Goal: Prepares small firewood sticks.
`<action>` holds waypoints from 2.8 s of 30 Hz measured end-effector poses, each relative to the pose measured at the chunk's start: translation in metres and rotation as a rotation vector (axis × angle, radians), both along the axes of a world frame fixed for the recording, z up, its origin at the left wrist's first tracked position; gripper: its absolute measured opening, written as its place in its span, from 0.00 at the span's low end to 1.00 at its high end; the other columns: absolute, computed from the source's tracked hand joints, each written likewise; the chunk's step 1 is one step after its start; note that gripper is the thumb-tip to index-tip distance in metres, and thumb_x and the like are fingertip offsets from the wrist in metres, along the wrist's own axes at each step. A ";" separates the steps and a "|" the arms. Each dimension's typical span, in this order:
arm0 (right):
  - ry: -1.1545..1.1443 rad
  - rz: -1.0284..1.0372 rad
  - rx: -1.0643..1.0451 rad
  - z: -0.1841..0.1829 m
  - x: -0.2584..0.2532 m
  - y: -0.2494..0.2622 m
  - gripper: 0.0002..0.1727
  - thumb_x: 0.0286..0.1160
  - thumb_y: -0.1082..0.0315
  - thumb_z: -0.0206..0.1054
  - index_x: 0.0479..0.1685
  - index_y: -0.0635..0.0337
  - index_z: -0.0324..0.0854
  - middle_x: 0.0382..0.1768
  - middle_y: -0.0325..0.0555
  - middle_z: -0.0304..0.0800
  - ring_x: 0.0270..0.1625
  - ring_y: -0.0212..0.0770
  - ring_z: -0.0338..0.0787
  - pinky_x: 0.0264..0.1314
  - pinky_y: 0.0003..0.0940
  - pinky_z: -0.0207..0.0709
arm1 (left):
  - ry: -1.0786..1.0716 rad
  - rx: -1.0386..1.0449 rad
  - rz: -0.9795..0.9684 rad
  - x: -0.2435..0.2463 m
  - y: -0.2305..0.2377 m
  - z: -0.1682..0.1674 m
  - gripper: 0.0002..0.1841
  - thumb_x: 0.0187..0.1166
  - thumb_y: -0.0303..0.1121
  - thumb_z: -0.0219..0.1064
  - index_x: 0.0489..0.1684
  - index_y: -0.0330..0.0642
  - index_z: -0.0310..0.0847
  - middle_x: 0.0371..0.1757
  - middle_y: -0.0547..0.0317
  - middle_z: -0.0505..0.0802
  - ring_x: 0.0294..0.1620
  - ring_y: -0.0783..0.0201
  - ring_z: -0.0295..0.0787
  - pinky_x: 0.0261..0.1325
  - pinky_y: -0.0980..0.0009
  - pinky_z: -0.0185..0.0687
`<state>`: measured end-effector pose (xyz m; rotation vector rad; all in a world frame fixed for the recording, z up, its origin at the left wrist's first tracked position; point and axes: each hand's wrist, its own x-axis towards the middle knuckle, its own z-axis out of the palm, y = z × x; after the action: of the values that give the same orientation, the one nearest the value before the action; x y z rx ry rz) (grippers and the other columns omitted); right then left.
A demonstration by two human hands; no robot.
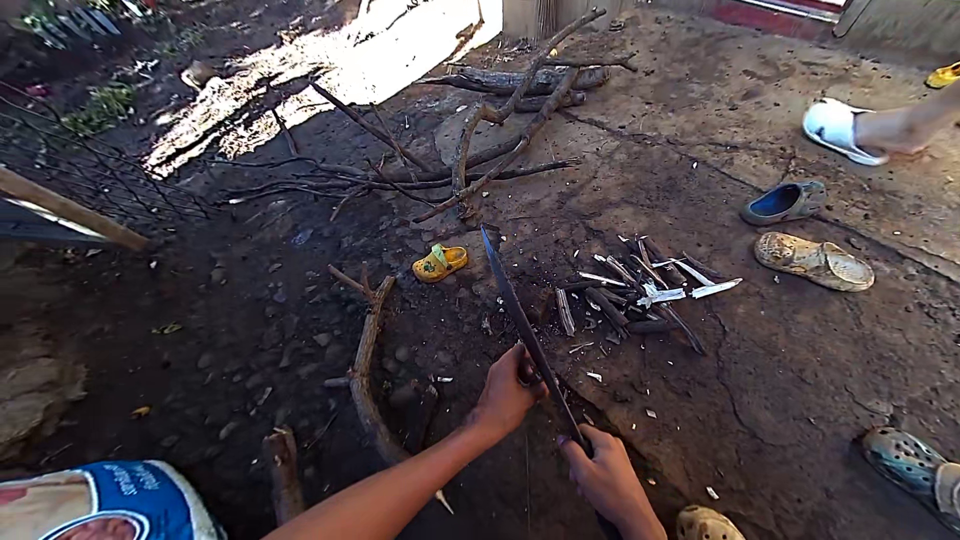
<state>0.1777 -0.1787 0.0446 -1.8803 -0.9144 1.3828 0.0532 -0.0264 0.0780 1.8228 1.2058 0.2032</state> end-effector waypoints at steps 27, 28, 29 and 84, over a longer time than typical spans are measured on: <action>0.024 0.015 0.023 -0.002 -0.002 -0.001 0.13 0.84 0.56 0.59 0.38 0.53 0.83 0.16 0.34 0.82 0.17 0.30 0.83 0.24 0.30 0.80 | 0.076 -0.003 0.004 0.002 -0.007 0.004 0.15 0.73 0.37 0.79 0.41 0.36 0.79 0.33 0.61 0.81 0.31 0.71 0.78 0.40 0.73 0.77; 0.023 0.020 0.021 -0.002 -0.001 -0.001 0.13 0.84 0.56 0.59 0.38 0.53 0.83 0.16 0.34 0.82 0.17 0.30 0.83 0.24 0.29 0.80 | 0.076 -0.003 0.003 0.002 -0.007 0.004 0.15 0.73 0.37 0.79 0.41 0.36 0.80 0.33 0.61 0.81 0.31 0.71 0.78 0.40 0.74 0.77; 0.022 0.024 0.020 -0.001 -0.001 -0.001 0.13 0.84 0.56 0.59 0.38 0.53 0.84 0.16 0.34 0.82 0.17 0.30 0.83 0.25 0.29 0.80 | 0.074 0.000 0.003 0.002 -0.007 0.004 0.16 0.73 0.37 0.79 0.41 0.36 0.80 0.33 0.61 0.81 0.31 0.72 0.77 0.40 0.74 0.77; -0.291 -0.265 0.180 0.016 0.058 -0.014 0.12 0.78 0.61 0.57 0.33 0.56 0.82 0.15 0.33 0.79 0.16 0.30 0.81 0.23 0.31 0.80 | 0.399 0.068 -0.727 0.036 0.062 0.024 0.34 0.86 0.39 0.68 0.87 0.34 0.60 0.68 0.32 0.86 0.69 0.37 0.85 0.76 0.42 0.74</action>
<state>0.2353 -0.1922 0.0611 -2.0091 -0.8561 0.8575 0.0891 0.0352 0.1018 2.3050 0.7118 -0.5566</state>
